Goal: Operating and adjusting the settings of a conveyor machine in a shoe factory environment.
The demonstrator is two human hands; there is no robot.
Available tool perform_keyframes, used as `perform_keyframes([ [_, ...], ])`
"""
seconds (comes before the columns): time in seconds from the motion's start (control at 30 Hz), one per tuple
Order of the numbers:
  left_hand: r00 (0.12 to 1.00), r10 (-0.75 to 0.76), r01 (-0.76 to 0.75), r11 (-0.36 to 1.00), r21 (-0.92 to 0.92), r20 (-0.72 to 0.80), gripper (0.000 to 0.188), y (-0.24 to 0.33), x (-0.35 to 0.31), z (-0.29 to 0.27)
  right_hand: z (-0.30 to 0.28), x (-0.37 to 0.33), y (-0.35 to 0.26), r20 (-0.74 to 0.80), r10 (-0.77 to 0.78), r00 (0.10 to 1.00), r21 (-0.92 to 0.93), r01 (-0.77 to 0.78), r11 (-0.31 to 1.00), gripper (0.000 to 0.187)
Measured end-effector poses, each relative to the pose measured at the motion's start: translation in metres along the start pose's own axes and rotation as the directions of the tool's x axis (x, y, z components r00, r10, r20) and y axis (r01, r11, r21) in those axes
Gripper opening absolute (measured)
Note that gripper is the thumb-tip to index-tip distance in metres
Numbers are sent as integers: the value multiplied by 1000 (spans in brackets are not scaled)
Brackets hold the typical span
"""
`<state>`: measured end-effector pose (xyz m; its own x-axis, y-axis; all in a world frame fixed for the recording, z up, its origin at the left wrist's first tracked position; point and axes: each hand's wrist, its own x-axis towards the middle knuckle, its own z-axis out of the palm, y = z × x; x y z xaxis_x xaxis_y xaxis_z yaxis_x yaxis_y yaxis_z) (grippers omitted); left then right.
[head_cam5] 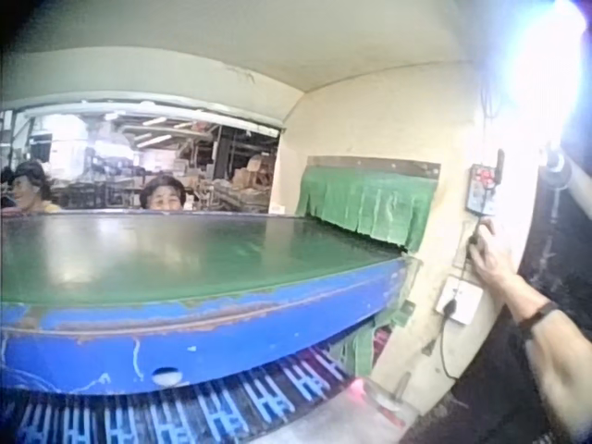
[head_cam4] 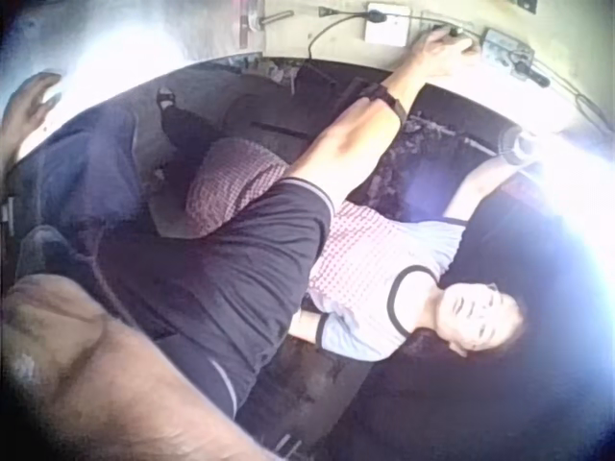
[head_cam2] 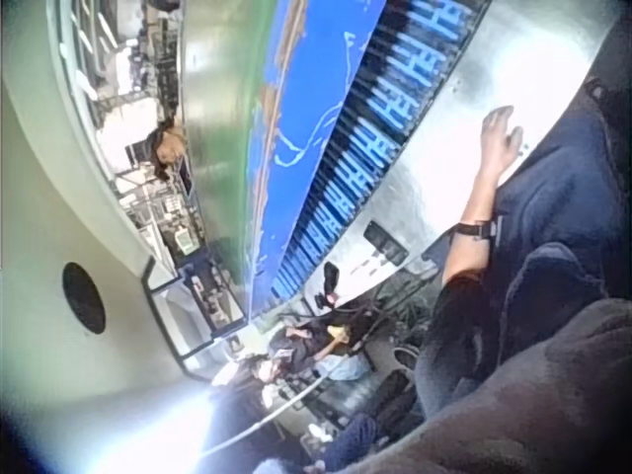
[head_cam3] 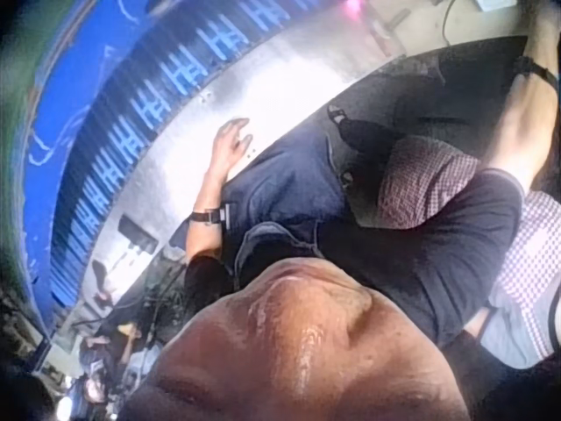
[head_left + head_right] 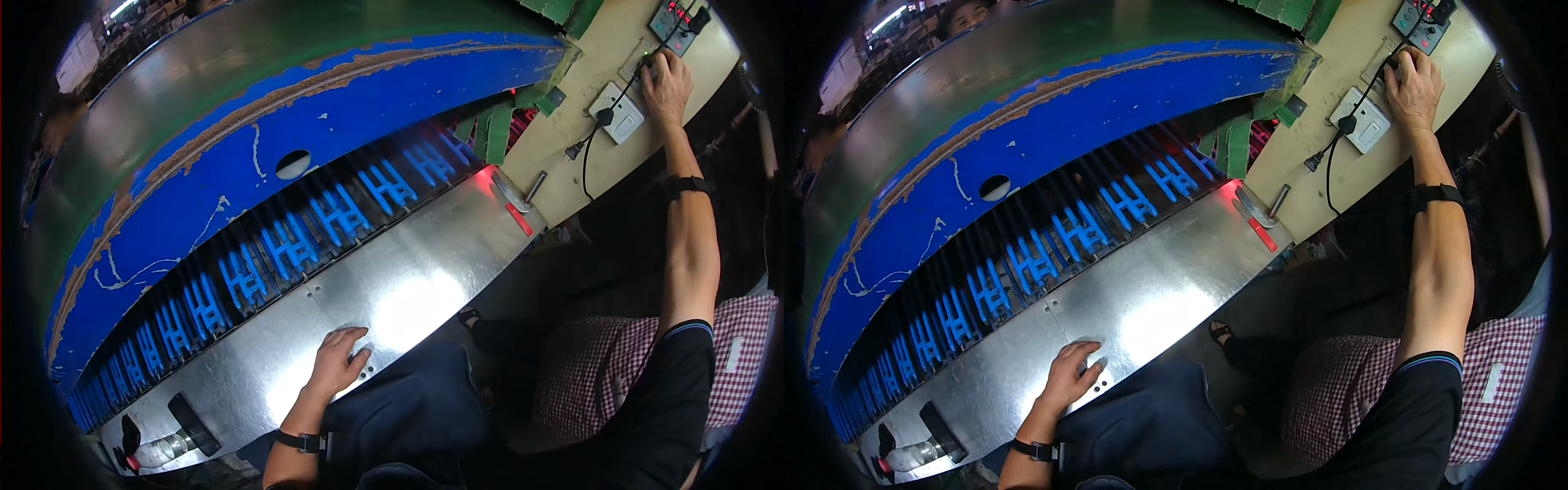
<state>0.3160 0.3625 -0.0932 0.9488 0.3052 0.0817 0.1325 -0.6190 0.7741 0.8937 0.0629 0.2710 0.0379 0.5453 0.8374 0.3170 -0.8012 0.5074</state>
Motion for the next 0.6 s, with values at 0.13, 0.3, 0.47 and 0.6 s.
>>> perform_keyframes([
  [0.13,1000,-5,5,1000,7,6,37,0,1,0,2,0,2,-8,-2,1000,-13,2,1000,31],
  [0.3,1000,-5,5,1000,14,9,38,0,2,1,2,-1,2,-3,-2,1000,-16,2,1000,32],
  [0.47,1000,-8,8,1000,-1,13,38,-1,3,2,1,-1,1,12,11,1000,-42,-10,999,29],
  [0.6,1000,-11,11,1000,14,9,37,-2,3,3,-1,-1,-1,15,19,1000,-11,-18,1000,27],
])
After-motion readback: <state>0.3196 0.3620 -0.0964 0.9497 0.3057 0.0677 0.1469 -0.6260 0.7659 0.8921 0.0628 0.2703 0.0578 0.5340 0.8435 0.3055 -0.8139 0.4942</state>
